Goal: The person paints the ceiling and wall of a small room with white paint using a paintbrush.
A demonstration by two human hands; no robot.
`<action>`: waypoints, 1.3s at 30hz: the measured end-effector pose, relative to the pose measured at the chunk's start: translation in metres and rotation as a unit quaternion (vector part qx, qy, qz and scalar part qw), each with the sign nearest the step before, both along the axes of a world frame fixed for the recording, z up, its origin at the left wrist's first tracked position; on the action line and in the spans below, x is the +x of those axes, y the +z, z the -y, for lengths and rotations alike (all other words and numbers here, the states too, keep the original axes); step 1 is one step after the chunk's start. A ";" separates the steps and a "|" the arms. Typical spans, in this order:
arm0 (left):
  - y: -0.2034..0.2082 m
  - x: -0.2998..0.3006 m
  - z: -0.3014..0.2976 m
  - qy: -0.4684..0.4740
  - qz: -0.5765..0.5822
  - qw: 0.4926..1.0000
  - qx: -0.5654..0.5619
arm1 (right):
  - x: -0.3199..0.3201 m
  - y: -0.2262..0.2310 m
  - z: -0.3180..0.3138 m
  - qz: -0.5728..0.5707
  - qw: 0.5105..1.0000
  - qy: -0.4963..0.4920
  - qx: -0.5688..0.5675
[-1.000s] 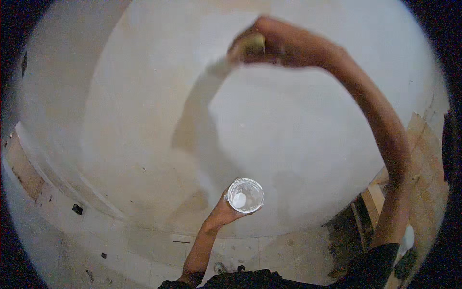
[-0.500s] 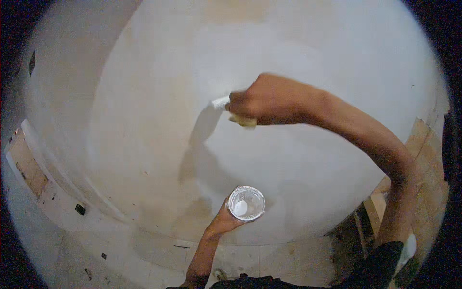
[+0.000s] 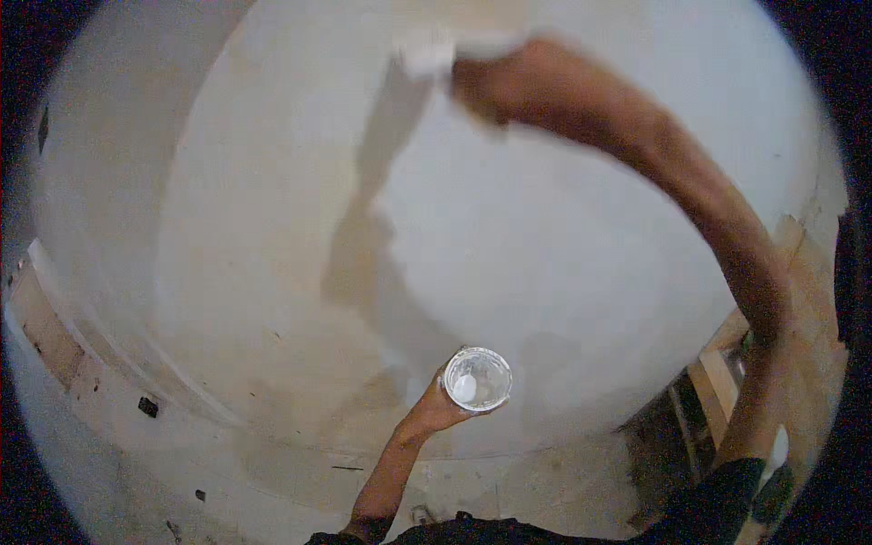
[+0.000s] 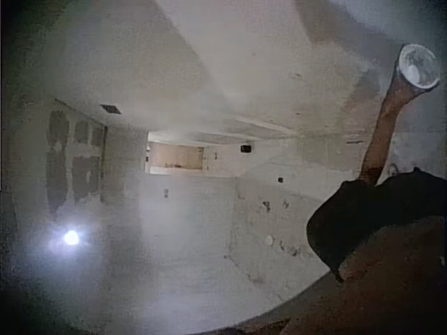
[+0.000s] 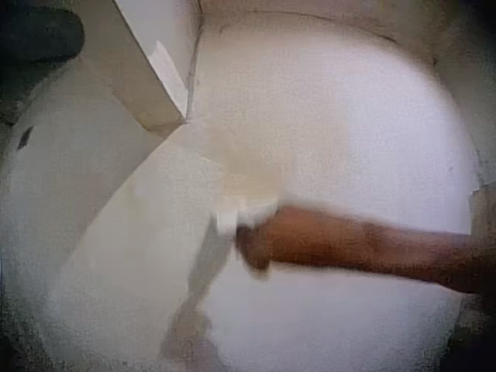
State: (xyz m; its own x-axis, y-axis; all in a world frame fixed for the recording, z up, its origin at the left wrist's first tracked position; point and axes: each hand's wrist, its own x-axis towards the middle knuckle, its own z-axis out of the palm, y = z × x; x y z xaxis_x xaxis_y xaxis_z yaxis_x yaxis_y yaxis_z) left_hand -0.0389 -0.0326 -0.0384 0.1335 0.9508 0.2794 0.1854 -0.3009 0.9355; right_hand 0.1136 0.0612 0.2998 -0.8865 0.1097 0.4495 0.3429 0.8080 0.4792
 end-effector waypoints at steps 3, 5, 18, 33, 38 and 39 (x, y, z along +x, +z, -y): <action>0.000 -0.012 0.001 -0.002 -0.024 0.999 -0.024 | -0.005 -0.054 0.004 0.116 0.978 0.054 0.166; -0.006 -0.013 -0.001 -0.016 -0.006 1.000 0.021 | 0.002 -0.043 0.019 0.105 0.983 0.070 0.130; -0.012 -0.012 0.005 0.025 0.002 0.999 0.027 | 0.015 0.027 0.008 -0.053 0.987 0.081 0.130; -0.009 -0.007 -0.004 0.021 0.001 0.999 0.025 | 0.045 -0.005 0.012 0.009 0.991 0.119 0.056; 0.005 -0.002 0.005 0.040 -0.025 0.999 0.006 | 0.030 -0.015 -0.014 -0.053 0.980 0.033 0.186; -0.001 -0.004 0.008 0.041 -0.027 0.999 0.004 | 0.026 -0.018 -0.021 0.009 0.988 -0.015 0.153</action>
State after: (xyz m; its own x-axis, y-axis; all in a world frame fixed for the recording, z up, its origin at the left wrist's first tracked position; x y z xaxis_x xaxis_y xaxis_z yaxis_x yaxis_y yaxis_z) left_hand -0.0429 -0.0402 -0.0392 0.0692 0.9573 0.2808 0.2592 -0.2890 0.9216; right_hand 0.1399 0.0825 0.2814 -0.8933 -0.0027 0.4495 0.3531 0.6148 0.7052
